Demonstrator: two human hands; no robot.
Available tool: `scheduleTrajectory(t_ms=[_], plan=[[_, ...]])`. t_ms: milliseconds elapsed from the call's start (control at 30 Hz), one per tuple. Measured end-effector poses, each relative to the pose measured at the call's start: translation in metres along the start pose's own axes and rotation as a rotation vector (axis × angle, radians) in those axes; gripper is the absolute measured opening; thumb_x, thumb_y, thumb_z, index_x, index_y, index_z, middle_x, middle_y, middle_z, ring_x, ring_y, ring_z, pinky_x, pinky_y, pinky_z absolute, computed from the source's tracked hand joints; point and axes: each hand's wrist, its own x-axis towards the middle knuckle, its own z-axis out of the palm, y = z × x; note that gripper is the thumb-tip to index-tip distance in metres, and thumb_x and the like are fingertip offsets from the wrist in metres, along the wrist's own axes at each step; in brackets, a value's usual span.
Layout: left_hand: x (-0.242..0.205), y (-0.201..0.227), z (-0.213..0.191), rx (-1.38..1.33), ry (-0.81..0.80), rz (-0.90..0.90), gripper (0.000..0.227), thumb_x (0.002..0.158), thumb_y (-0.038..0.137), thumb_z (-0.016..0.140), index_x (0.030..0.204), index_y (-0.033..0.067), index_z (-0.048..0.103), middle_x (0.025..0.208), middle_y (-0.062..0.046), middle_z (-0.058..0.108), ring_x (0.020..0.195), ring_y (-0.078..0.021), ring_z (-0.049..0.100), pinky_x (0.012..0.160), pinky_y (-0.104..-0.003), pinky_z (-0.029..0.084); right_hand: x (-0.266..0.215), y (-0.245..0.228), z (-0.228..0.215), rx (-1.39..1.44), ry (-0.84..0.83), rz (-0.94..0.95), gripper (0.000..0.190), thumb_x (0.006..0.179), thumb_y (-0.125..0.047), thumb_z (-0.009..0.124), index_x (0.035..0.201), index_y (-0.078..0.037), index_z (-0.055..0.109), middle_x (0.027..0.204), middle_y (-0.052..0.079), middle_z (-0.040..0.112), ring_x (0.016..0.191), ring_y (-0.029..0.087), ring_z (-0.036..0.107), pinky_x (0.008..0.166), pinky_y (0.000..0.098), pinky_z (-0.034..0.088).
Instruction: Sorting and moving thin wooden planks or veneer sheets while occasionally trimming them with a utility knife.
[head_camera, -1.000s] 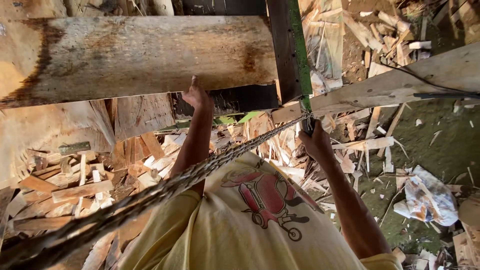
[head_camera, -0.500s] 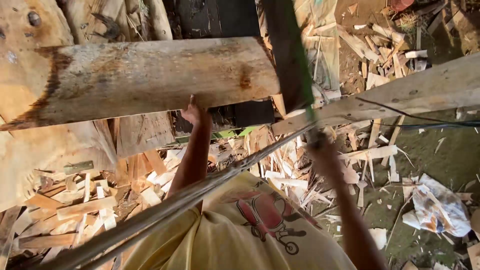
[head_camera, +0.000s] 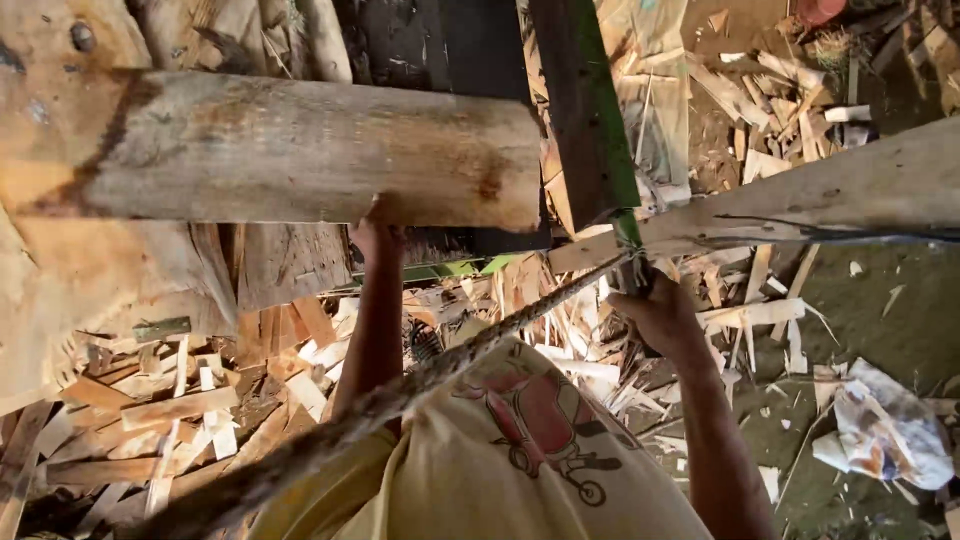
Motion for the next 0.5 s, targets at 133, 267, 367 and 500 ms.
scheduleTrajectory(t_ms=[133,267,367,500], plan=[[-0.011,0.048,-0.027,0.071,-0.123,0.005,0.025,0.093,0.012,0.078,0.111,-0.0052,0.074,0.098,-0.011,0.077,0.088,-0.0241,0.07,0.075,-0.04,0.055,-0.013,-0.018,-0.001,-0.03,0.043,-0.113,0.024,0.084,-0.025,0.077,0.09,-0.006,0.064,0.062,0.004,0.06,0.052,0.013,0.056,0.048,0.0314,0.044],[-0.033,0.107,-0.028,0.08,-0.483,0.018,0.019,0.09,0.0,0.077,0.108,-0.0021,0.071,0.1,-0.008,0.075,0.092,-0.0217,0.071,0.089,-0.039,0.061,0.01,0.017,0.013,0.111,0.015,-0.09,0.023,0.084,-0.022,0.077,0.089,-0.004,0.063,0.061,0.002,0.057,0.051,0.013,0.055,0.047,0.0331,0.043],[-0.007,0.109,-0.036,0.308,-0.461,0.092,0.029,0.084,-0.005,0.076,0.112,-0.0002,0.07,0.102,-0.008,0.076,0.091,-0.0199,0.072,0.088,-0.036,0.062,0.02,0.033,0.024,0.205,-0.018,-0.118,0.024,0.085,-0.021,0.078,0.088,-0.003,0.062,0.062,0.002,0.057,0.051,0.013,0.054,0.046,0.0322,0.044],[-0.026,0.132,-0.009,1.071,-0.091,0.335,0.052,0.082,0.0,0.076,0.131,0.008,0.061,0.112,-0.006,0.074,0.08,-0.0189,0.071,0.07,-0.039,0.058,0.01,0.013,0.021,0.149,0.038,0.003,0.024,0.085,-0.023,0.078,0.089,-0.003,0.064,0.06,0.007,0.062,0.049,0.015,0.059,0.046,0.0327,0.05]])
